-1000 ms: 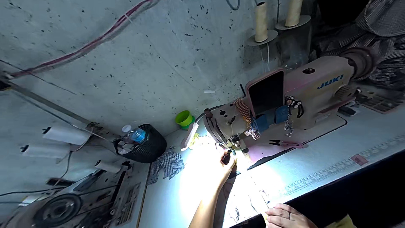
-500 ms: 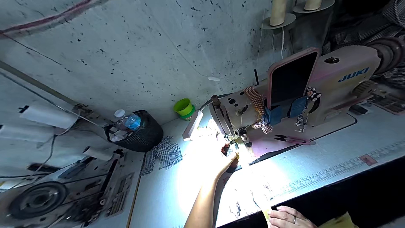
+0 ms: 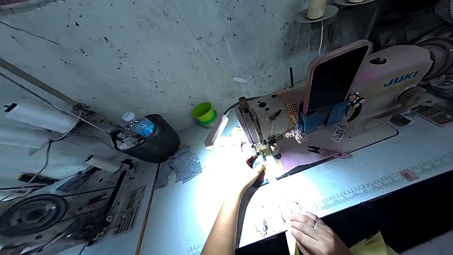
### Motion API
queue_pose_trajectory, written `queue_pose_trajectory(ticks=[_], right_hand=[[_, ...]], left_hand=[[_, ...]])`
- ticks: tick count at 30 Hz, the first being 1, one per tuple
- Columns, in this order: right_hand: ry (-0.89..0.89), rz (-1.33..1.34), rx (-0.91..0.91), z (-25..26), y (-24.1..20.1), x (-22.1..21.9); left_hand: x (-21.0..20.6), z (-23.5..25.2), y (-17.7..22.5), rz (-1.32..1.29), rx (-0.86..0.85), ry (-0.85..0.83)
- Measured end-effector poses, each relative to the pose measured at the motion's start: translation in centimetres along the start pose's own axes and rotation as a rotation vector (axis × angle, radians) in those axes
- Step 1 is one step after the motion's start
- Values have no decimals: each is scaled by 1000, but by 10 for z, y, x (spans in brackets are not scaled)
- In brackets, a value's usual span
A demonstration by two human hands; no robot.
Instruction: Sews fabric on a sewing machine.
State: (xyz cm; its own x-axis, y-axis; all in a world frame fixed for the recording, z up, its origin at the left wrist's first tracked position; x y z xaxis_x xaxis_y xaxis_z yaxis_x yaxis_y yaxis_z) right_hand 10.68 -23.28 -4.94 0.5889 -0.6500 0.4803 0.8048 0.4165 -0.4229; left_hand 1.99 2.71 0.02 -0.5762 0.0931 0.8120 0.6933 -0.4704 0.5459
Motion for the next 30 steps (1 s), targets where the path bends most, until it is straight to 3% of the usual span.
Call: queue_pose_trajectory(ticks=[18, 24, 30], right_hand=[[-34, 15, 45, 0, 9, 8], [49, -60, 47, 16, 19, -6], [14, -111, 57, 35, 27, -17]], left_hand=[[0, 1, -1, -2, 1, -35], [1, 4, -1, 36, -26, 0], [1, 7, -4, 37, -50, 4]])
Point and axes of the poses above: each hand's wrist, its own z-axis towards the middle knuckle, its own x-axis out of the back of the hand, y = z × x, the point moved 4 cm from there along z, towards the middle knuckle, and after that the axes turned 13 degrees about y, right-handed, at the moved point
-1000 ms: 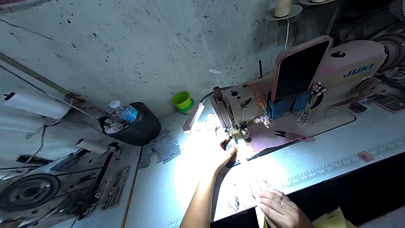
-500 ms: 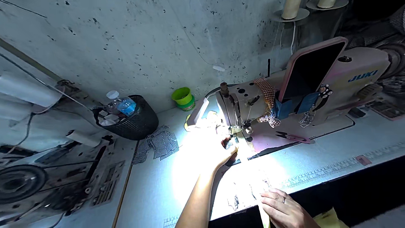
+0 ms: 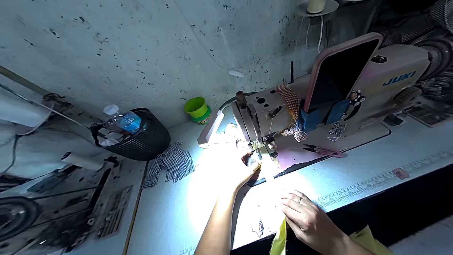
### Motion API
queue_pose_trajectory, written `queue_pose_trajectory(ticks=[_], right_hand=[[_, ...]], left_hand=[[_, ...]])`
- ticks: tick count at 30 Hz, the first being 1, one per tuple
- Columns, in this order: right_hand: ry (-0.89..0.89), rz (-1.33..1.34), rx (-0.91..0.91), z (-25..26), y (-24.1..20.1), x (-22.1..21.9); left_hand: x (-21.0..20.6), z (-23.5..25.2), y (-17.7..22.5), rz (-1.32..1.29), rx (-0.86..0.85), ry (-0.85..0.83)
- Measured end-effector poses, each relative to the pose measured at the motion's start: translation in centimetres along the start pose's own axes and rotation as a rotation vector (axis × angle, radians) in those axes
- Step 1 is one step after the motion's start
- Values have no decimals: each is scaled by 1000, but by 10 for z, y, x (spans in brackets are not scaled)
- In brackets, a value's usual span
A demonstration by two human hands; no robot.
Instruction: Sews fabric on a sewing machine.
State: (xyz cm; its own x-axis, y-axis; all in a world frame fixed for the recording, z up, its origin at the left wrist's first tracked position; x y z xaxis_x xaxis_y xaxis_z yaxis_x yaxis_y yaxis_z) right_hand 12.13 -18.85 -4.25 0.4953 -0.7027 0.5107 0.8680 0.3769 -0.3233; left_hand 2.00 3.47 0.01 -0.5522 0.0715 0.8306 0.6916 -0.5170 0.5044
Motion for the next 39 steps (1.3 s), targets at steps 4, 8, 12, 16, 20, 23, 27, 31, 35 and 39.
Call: queue_pose_trajectory(ticks=[4, 8, 12, 16, 20, 23, 27, 31, 35, 39], right_hand=[[-7, -43, 26, 4, -1, -3], [29, -25, -21, -5, 0, 1], [116, 3, -136, -9, 2, 9], [191, 137, -297, -9, 5, 15], [153, 248, -468, -6, -2, 13], [124, 413, -724, -13, -17, 20], [-67, 606, -1094, -44, -44, 26], [-111, 757, -1239, -67, -57, 22], [-114, 814, -1297, -62, -57, 17], [-158, 759, -1274, -59, -50, 12]], left_hand=[[-1, 2, -1, 37, -15, -10], [-5, -2, -4, -5, -73, 26], [5, -60, 17, -151, -39, 113], [6, -180, 59, -397, 27, 48], [8, -246, 74, -454, 24, 299], [13, -267, 80, -476, 69, 304], [-2, -275, 70, -569, 215, 290], [-19, -285, 71, -472, 121, 398], [-18, -301, 82, -424, 26, 364], [-10, -313, 95, -324, -6, 204]])
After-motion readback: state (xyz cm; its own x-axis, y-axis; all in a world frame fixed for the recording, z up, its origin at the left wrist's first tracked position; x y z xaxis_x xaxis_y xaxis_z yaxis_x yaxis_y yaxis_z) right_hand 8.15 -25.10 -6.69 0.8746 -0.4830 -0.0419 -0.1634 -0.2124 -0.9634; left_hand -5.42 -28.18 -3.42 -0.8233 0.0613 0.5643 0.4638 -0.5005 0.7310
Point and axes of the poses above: each hand's wrist, its own z-axis towards the middle knuckle, its own x-axis out of the back of the hand, y = z × x, the point moved 4 cm from there along z, towards the middle knuckle, and after that the axes turned 13 degrees about y, right-handed, at the moved point
